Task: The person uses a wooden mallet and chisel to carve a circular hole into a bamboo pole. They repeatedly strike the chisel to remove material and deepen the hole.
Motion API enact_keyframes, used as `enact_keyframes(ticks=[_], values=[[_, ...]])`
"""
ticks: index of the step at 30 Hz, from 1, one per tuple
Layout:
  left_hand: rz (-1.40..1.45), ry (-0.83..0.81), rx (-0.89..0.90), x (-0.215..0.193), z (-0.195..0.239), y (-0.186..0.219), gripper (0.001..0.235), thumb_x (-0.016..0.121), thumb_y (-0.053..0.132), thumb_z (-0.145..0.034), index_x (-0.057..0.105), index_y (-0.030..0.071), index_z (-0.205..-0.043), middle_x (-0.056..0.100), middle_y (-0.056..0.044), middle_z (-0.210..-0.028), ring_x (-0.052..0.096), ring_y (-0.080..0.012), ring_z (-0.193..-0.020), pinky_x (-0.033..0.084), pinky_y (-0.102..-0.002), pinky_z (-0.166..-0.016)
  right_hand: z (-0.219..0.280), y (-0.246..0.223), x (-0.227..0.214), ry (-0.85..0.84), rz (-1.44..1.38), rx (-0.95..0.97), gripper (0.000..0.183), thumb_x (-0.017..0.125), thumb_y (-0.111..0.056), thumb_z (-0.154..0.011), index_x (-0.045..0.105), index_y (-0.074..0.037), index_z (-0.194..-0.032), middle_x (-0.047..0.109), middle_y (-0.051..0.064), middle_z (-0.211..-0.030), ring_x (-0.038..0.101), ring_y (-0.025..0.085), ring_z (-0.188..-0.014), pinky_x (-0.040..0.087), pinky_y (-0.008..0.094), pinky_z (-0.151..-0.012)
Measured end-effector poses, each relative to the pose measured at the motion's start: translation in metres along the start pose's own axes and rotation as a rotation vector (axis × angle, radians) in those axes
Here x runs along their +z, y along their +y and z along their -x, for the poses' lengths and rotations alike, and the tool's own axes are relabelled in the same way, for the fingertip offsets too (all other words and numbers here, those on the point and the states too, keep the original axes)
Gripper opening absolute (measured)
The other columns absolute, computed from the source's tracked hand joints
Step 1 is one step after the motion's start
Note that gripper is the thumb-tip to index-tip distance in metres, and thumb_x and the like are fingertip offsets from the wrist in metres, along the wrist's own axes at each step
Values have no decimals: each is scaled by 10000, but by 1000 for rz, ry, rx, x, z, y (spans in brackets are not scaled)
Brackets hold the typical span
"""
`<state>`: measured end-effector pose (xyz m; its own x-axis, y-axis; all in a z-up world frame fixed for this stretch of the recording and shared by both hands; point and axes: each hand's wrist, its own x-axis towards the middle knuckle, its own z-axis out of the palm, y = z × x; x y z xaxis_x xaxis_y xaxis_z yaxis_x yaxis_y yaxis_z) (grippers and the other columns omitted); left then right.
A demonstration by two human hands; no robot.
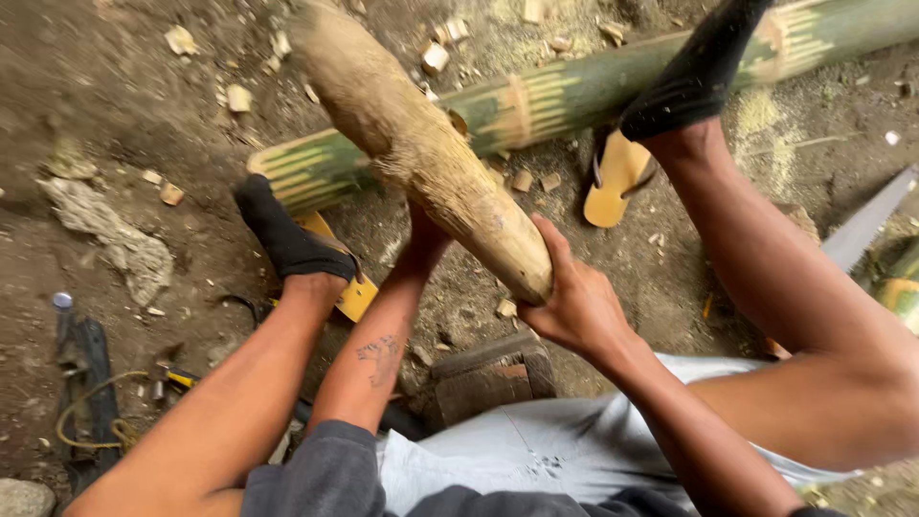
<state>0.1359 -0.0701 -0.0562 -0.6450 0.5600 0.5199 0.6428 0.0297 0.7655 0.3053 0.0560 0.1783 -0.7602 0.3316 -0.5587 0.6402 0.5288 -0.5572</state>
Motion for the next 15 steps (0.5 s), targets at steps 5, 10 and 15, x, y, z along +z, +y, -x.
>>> enact_keyframes(ticks=[5, 10, 15], values=[[-7, 10, -141, 14, 12, -4, 289, 742, 264, -928, 651, 59, -1110, 717, -82, -990, 719, -199, -913, 599, -407, -914, 39, 10, 1, 132, -127, -117, 1047, 782, -252, -719, 176, -181, -1570, 717, 296, -1021, 723, 484, -902, 598, 516, -784], [-21, 60, -223, 28, -17, -21, 292, 756, 235, -900, 640, 50, -1093, 712, -81, -978, 722, -191, -899, 607, -387, -872, 17, 2, 15, 248, -87, -108, 1034, 803, -261, -738, 185, -158, -1559, 725, 294, -975, 723, 487, -856, 592, 537, -739], [-30, 114, -319, 45, -65, -66, 299, 770, 207, -871, 628, 41, -1075, 708, -80, -965, 726, -183, -885, 615, -367, -831, -12, 27, 23, 68, -74, -12, 1068, 797, -205, -734, 146, -167, -1580, 725, 287, -1011, 741, 460, -843, 618, 506, -780]])
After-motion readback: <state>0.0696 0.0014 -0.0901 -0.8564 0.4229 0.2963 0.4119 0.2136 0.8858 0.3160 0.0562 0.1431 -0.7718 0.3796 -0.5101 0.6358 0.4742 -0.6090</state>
